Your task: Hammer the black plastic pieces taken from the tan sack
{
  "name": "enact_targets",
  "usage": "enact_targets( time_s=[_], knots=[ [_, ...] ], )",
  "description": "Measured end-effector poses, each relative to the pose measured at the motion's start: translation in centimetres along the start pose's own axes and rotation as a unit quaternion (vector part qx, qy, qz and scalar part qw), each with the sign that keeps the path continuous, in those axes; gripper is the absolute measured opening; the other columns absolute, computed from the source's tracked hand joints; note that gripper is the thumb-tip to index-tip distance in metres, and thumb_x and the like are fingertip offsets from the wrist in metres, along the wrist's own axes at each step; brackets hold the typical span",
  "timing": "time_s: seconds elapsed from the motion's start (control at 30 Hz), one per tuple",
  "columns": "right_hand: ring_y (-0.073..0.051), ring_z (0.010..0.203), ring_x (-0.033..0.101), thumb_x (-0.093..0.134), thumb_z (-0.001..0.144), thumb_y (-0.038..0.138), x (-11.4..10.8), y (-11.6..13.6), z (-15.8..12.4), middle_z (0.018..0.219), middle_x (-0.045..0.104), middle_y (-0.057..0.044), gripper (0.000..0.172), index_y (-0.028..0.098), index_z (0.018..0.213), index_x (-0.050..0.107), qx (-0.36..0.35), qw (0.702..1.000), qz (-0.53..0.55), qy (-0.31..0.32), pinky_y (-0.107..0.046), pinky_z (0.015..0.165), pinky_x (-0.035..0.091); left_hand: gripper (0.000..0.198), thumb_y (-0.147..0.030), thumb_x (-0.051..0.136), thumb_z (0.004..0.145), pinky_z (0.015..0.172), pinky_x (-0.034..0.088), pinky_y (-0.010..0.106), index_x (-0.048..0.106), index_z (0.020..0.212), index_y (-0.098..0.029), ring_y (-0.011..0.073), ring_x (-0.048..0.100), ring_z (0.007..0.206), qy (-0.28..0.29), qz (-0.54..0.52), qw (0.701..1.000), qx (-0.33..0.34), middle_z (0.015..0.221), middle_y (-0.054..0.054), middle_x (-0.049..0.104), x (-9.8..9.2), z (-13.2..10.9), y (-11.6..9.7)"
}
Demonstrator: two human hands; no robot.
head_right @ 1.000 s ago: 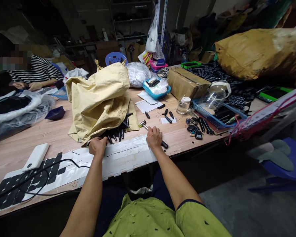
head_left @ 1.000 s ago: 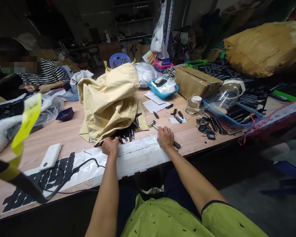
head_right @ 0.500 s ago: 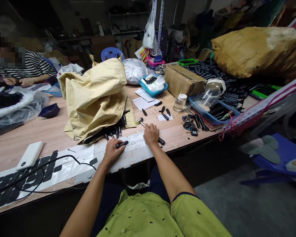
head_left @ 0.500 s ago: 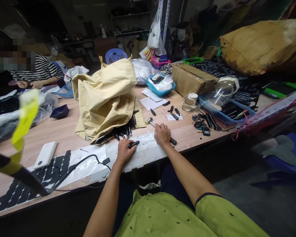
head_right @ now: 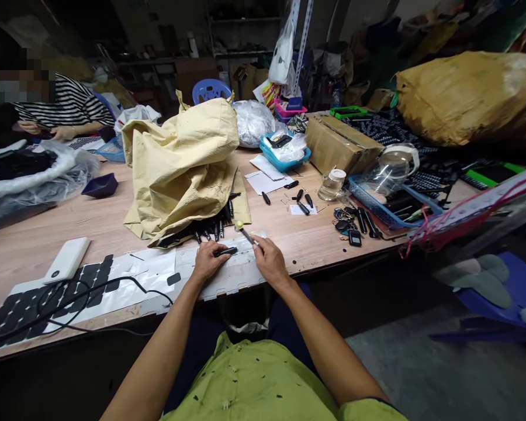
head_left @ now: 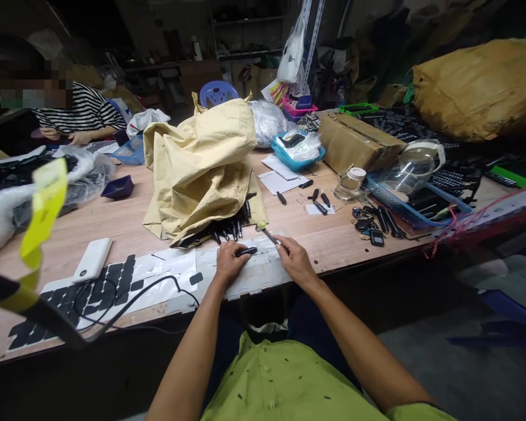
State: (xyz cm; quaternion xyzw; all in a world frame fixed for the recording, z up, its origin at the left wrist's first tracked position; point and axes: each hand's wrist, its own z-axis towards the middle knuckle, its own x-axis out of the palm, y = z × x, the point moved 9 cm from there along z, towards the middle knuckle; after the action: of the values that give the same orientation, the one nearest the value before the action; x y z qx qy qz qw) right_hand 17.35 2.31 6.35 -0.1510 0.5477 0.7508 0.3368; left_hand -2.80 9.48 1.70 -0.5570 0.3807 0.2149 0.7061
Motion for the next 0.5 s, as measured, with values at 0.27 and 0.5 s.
enact_targets(
  time_s=[0.27, 0.5],
  knots=[
    [-0.017, 0.092, 0.069, 0.048, 0.094, 0.018, 3.0, 2.9, -3.4, 0.099, 0.073, -0.003, 0.041, 0.029, 0.126, 0.071, -0.017, 0.998, -0.027, 0.056, -0.027, 0.082, 0.055, 0.009, -0.022, 0.079, 0.072, 0.085, 0.046, 0.036, 0.078, 0.08, -0.027, 0.0234, 0.058, 0.091, -0.016, -0.01, 1.0, -0.019, 0.082, 0.001, 0.067, -0.2, 0.2, -0.1],
    [-0.017, 0.092, 0.068, 0.048, 0.094, 0.017, 2.0, 2.4, -3.2, 0.099, 0.071, -0.003, 0.043, 0.031, 0.129, 0.069, -0.008, 0.997, -0.072, 0.039, -0.026, 0.081, 0.054, 0.012, -0.021, 0.08, 0.071, 0.088, 0.047, 0.037, 0.08, 0.081, -0.028, 0.0238, 0.059, 0.093, -0.026, -0.024, 0.999, -0.019, 0.083, 0.001, 0.069, -0.3, 0.1, -0.4]
  ],
)
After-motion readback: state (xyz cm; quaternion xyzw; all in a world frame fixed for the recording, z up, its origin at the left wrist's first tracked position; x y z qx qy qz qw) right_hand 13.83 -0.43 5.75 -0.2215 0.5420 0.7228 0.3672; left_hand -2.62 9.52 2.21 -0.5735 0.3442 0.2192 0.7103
